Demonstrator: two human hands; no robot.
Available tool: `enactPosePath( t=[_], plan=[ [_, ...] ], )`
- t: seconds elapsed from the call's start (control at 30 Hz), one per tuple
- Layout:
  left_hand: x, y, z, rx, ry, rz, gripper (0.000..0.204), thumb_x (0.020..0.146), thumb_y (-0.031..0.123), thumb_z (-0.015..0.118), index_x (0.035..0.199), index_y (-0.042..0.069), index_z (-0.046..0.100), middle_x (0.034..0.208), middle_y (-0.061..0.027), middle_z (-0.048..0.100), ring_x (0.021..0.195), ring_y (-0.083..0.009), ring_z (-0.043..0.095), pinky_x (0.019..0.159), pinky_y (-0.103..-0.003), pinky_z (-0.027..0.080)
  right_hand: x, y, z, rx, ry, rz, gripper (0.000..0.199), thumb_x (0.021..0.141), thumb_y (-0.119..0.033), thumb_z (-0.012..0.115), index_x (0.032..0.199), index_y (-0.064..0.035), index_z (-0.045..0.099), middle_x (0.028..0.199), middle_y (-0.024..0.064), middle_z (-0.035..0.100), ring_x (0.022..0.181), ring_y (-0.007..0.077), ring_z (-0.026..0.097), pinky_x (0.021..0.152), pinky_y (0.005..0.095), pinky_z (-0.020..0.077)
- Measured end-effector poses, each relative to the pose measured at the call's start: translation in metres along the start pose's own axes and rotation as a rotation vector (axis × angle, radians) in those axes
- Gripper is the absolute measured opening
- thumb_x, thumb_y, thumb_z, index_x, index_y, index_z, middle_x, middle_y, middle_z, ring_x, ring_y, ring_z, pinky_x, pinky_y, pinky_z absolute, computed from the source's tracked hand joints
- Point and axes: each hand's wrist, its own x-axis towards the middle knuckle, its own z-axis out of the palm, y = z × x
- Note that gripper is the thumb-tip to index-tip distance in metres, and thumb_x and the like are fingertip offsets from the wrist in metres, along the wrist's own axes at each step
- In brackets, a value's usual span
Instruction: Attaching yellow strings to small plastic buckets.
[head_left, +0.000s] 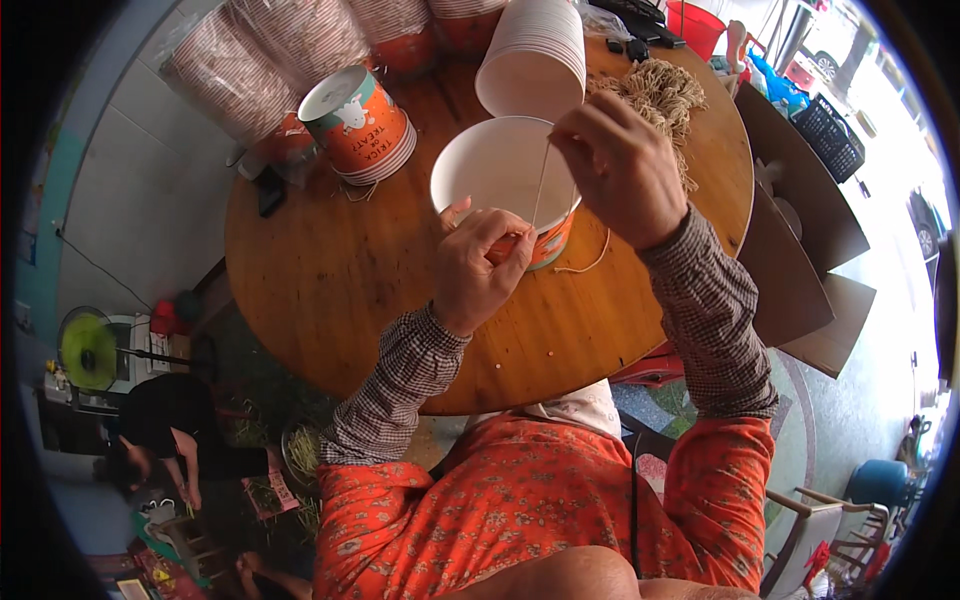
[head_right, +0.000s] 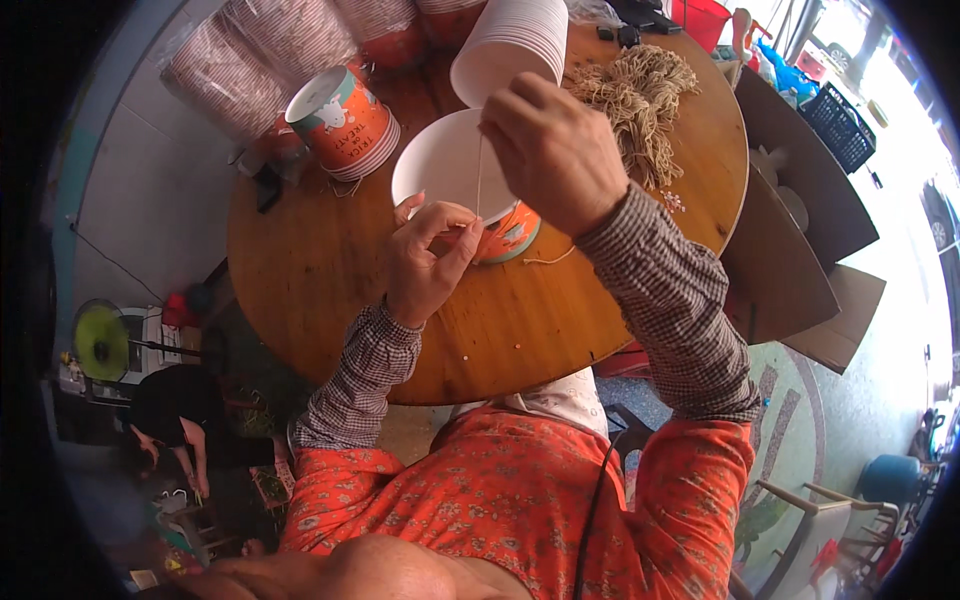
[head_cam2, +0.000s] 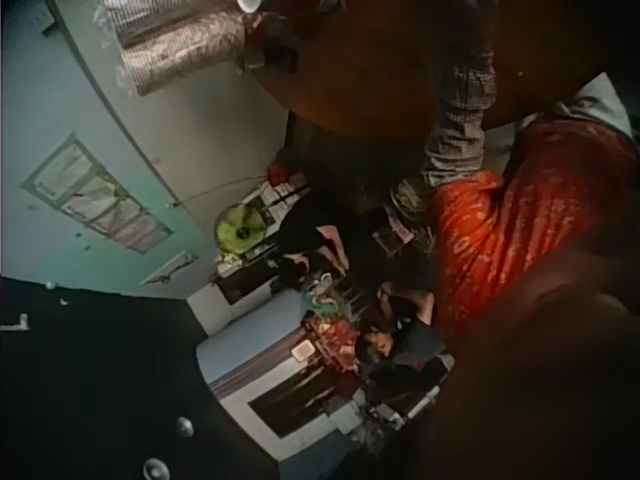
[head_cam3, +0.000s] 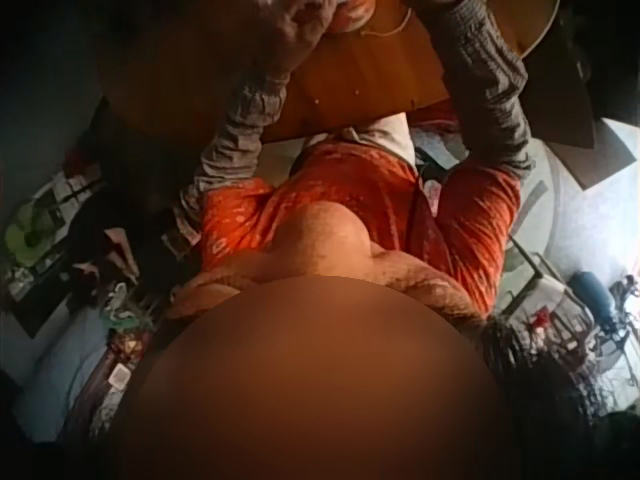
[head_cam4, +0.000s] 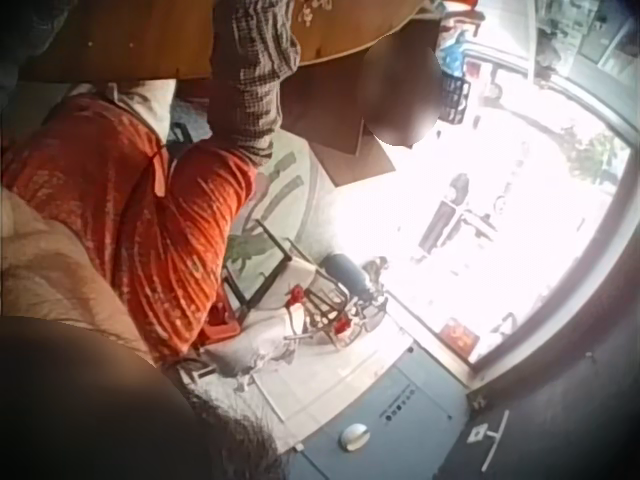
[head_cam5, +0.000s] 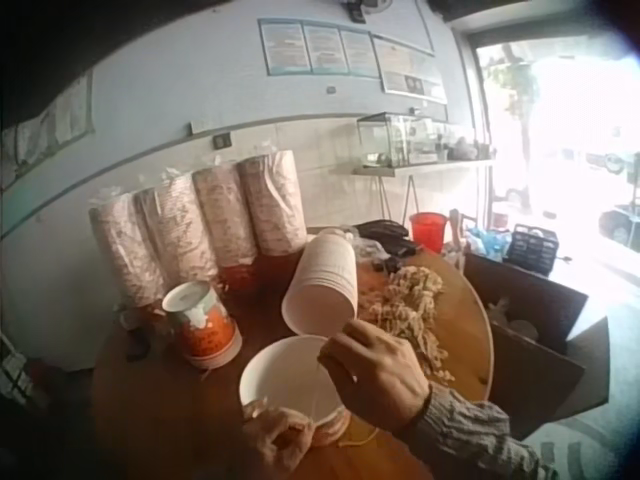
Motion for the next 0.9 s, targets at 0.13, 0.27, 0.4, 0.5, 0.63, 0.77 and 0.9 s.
enactPosePath(
  t=[0.13, 0.27, 0.4, 0.5, 0.63, 0.77, 0.9],
  plan=[
    [0.004, 0.001, 0.006, 0.026, 0.009, 0.065, 0.005, 0.086, 0.013, 0.065, 0.083, 0.011, 0.062, 0.078, 0.0032, 0.065, 0.067, -0.0109, 0.063, 0.105, -0.039, 0.027, -0.001, 0.005, -0.005, 0.008, 0.001, 0.048, 0.009, 0.083, -0.011, 0.064, 0.082, -0.0067, 0.057, 0.079, 0.0082, 0.054, 0.073, 0.0304, 0.058, 0.06, 0.0401, 0.0486],
    [0.009, 0.0, 0.002, 0.06, -0.081, 0.095, 0.007, 0.084, 0.015, 0.065, 0.084, 0.013, 0.058, 0.078, 0.0, 0.064, 0.077, -0.0196, 0.063, 0.101, -0.044, 0.031, 0.002, -0.001, -0.012, -0.02, -0.001, 0.003, 0.01, 0.084, -0.011, 0.065, 0.082, -0.0064, 0.056, 0.079, 0.0083, 0.053, 0.072, 0.03, 0.058, 0.059, 0.04, 0.0481],
    [0.007, -0.005, 0.002, 0.1, -0.061, 0.184, 0.007, 0.084, 0.014, 0.065, 0.089, 0.013, 0.061, 0.075, 0.0004, 0.062, 0.075, -0.019, 0.062, 0.1, -0.046, 0.031, 0.003, 0.009, -0.016, 0.051, -0.087, 0.149, 0.009, 0.081, -0.011, 0.068, 0.082, -0.0058, 0.061, 0.081, 0.0084, 0.058, 0.071, 0.0295, 0.061, 0.061, 0.0382, 0.0494],
    [0.007, -0.009, -0.009, 0.133, -0.086, 0.277, 0.009, 0.083, 0.013, 0.066, 0.092, 0.013, 0.065, 0.074, 0.0007, 0.06, 0.073, -0.0177, 0.061, 0.1, -0.047, 0.031, 0.001, 0.023, -0.024, 0.035, -0.107, 0.158, 0.009, 0.08, -0.012, 0.069, 0.083, -0.0052, 0.064, 0.08, 0.0085, 0.06, 0.071, 0.028, 0.063, 0.062, 0.0368, 0.0502],
    [0.009, -0.011, -0.016, 0.116, -0.133, 0.296, 0.008, 0.082, 0.013, 0.066, 0.09, 0.013, 0.068, 0.073, 0.0008, 0.06, 0.073, -0.0163, 0.061, 0.1, -0.046, 0.032, 0.001, 0.02, -0.027, 0.078, -0.128, 0.201, 0.01, 0.08, -0.012, 0.07, 0.084, -0.004, 0.064, 0.081, 0.0092, 0.061, 0.07, 0.0255, 0.063, 0.063, 0.0353, 0.0508],
    [0.011, -0.011, -0.017, 0.126, -0.17, 0.332, 0.008, 0.082, 0.017, 0.069, 0.089, 0.013, 0.067, 0.074, 0.0012, 0.061, 0.074, -0.0163, 0.061, 0.101, -0.046, 0.032, 0.002, 0.011, -0.023, 0.099, -0.067, 0.242, 0.012, 0.08, -0.013, 0.071, 0.084, -0.0033, 0.064, 0.08, 0.0093, 0.061, 0.07, 0.0257, 0.064, 0.064, 0.0354, 0.051],
    [0.005, -0.012, -0.014, 0.09, -0.169, 0.366, 0.009, 0.082, 0.018, 0.07, 0.089, 0.013, 0.067, 0.078, 0.0026, 0.063, 0.074, -0.0144, 0.061, 0.103, -0.044, 0.029, 0.008, 0.035, -0.024, 0.069, -0.3, 0.177, 0.017, 0.082, -0.02, 0.07, 0.089, -0.0053, 0.064, 0.078, 0.0081, 0.064, 0.071, 0.0257, 0.066, 0.065, 0.0356, 0.0513]
  ],
)
